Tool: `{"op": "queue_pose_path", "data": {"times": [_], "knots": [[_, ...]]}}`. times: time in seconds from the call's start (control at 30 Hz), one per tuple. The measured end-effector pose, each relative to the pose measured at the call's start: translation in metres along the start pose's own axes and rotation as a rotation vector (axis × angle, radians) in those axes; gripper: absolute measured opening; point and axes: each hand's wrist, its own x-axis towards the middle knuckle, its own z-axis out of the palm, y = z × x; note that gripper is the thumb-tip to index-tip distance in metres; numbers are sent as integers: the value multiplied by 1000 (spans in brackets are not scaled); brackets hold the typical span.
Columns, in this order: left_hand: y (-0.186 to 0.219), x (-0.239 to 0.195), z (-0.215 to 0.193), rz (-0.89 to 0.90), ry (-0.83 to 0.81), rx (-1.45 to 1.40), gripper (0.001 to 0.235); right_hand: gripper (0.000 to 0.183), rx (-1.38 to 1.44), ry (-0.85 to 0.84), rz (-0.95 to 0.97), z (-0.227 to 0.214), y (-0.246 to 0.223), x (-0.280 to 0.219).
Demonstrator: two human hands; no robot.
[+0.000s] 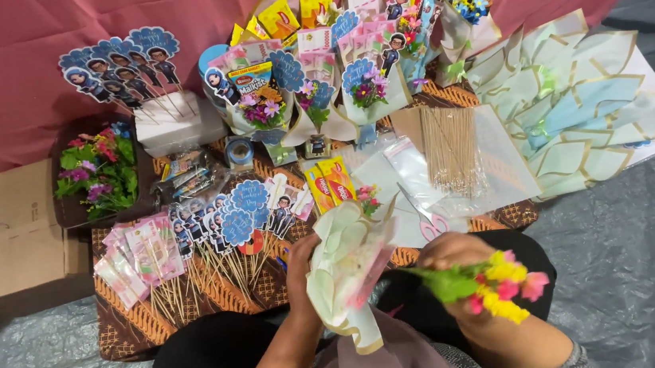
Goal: Attaching snack packets and decorative paper cutouts to wooden skewers using tape to create components for gift bouquets.
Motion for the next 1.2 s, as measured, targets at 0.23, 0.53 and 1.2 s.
{"op": "queue_pose_path", "data": {"times": [0.23, 0.53, 1.2], "knots": [[35, 11, -5, 258, 112, 192, 66, 27, -629, -125, 30, 25, 3, 8], [36, 8, -7, 240, 104, 217, 70, 18, -511, -377, -53, 31, 1, 32], [19, 3, -1, 271, 126, -23, 83, 32, -917, -433, -206, 22, 1, 43]]}}
